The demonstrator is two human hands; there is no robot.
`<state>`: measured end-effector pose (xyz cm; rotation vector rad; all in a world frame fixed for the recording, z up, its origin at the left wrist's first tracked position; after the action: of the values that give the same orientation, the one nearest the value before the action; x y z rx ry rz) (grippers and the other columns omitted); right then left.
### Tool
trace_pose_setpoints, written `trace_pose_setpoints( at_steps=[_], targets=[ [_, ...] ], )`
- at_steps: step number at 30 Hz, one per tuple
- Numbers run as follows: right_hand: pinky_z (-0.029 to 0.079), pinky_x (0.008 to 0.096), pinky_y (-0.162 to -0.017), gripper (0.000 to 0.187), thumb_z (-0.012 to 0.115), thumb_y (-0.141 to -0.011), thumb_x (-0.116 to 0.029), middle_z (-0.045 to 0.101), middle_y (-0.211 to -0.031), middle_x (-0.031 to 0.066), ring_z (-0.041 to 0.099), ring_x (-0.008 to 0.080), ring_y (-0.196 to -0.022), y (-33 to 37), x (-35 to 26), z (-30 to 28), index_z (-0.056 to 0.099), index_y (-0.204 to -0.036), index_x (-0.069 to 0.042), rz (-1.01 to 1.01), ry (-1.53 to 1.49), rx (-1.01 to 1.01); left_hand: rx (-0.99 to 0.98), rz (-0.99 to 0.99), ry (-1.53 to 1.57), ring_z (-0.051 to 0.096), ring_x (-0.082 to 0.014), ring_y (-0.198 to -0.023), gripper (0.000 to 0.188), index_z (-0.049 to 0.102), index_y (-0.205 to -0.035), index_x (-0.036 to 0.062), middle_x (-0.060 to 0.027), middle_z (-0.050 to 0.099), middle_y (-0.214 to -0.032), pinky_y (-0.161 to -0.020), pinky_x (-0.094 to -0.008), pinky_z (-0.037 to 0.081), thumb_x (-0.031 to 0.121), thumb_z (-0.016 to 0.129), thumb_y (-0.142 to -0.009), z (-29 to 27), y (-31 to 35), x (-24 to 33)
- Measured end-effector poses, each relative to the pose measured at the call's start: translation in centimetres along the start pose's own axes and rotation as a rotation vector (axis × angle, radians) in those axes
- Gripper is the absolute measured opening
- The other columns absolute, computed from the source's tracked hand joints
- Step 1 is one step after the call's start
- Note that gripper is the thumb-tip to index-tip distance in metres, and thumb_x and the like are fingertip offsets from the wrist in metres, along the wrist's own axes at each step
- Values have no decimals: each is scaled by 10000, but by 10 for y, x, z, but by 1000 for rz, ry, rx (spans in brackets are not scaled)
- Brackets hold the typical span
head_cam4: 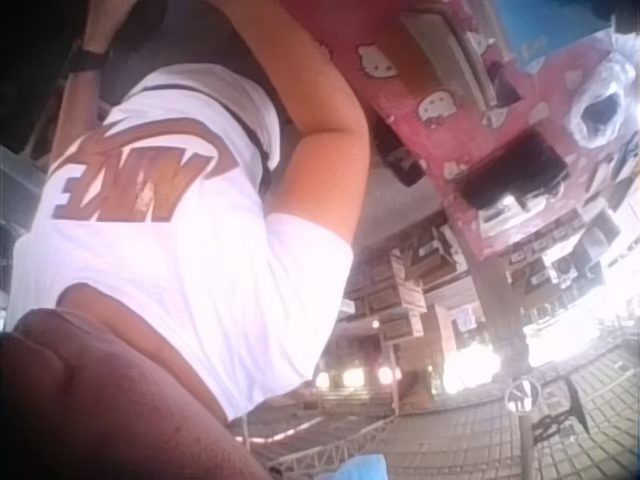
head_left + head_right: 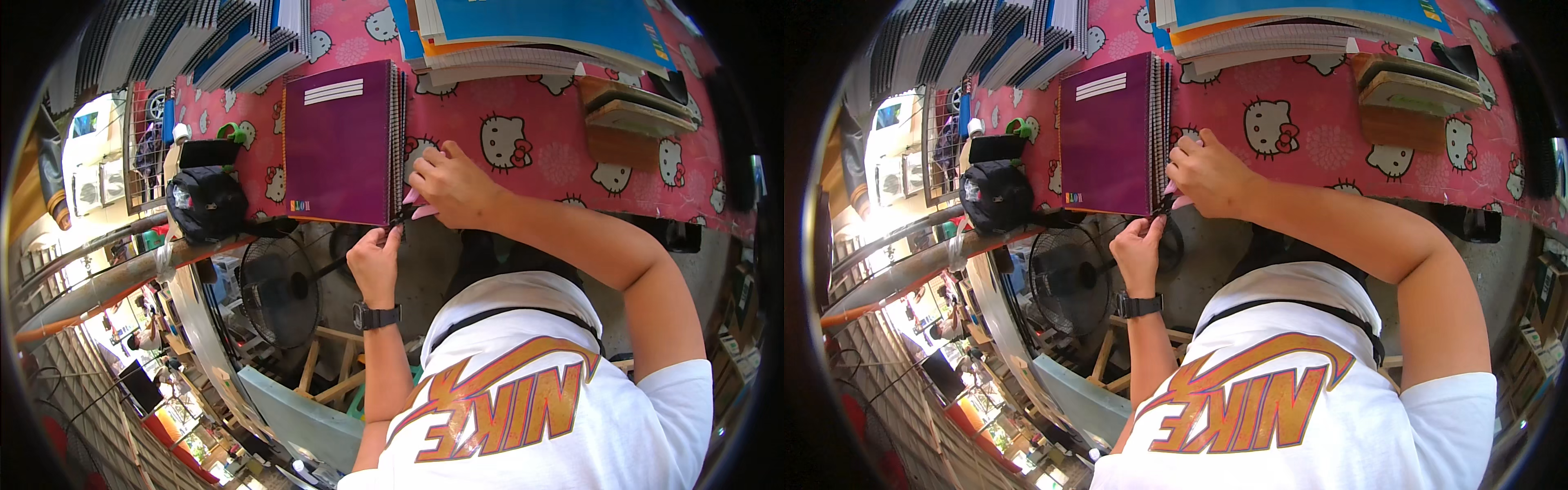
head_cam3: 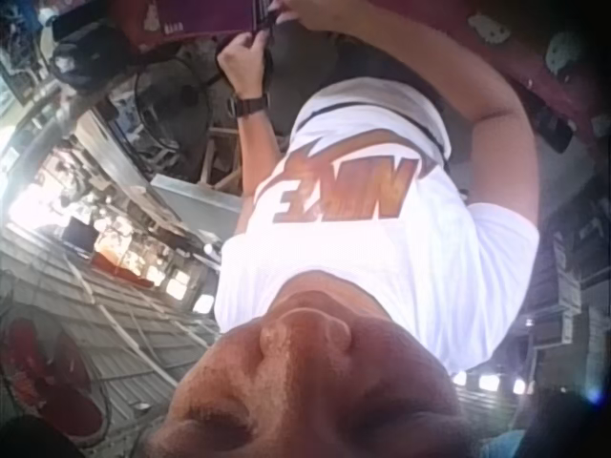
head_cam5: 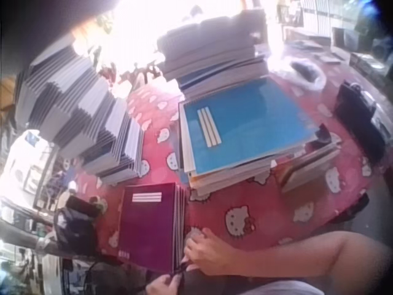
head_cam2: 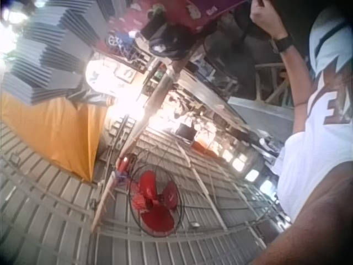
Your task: The person assembles notebooks by manually threading spiral coils into stacks of paper and then trimming the ends of the coils using a hand tool.
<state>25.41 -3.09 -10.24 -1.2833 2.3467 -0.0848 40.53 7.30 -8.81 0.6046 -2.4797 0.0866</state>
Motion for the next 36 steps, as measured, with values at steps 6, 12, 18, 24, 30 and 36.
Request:
trace_pose_setpoints(
  at_steps=[6,12,18,24,30,36],
  targets=[
    [479,400,-644,383,684,-762,-364,647,-820,111,623,243,-761,13,33,-12,636,-926,-22,226,-547,-580,202,154,-85,532,-98,-604,297,665,-915,-16,-64,634,-747,-583,-225,431,242,724,-779,-13,16,2],
    [490,293,-529,413,670,-807,-376,647,-753,86,644,185,-682,35,-5,15,594,-983,-11,347,-1747,-1008,-234,-237,920,466,-42,-602,231,624,-1034,-11,2,573,-836,-528,-179,390,136,650,-858,15,42,23],
    [477,415,-730,663,802,-544,-331,582,-892,130,569,302,-895,40,-31,-17,543,-1090,-58,95,-276,-62,46,-528,1218,556,-81,-614,176,624,-965,-14,-7,603,-755,-538,-172,443,137,621,-876,28,52,27],
    [451,347,-720,323,662,-685,-162,583,-901,80,551,265,-914,25,5,2,572,-987,-88,172,-378,-5,265,-119,292,586,-119,-724,306,597,-1005,-15,-57,626,-881,-608,-229,473,183,711,-801,0,41,5],
    [399,354,-748,209,693,-713,-247,557,-824,20,544,202,-859,10,1,15,597,-862,-136,-26,-102,31,0,-217,300,600,-102,-716,283,614,-999,-50,-60,652,-828,-662,-229,479,132,698,-799,13,25,-13],
    [382,349,-734,254,699,-700,-295,556,-815,32,538,197,-832,4,4,20,593,-850,-121,-87,-88,56,68,-177,254,600,-88,-699,229,647,-938,-59,-62,665,-805,-652,-226,477,125,686,-807,10,21,-15]
  ],
)
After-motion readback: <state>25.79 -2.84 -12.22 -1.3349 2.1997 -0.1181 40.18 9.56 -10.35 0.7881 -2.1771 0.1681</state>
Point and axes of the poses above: each hand's wrist, its own y-axis away from the middle knuckle, its own z-axis out of the palm, x = y × z, the point moved 3 cm from there along -y, towards the middle knuckle
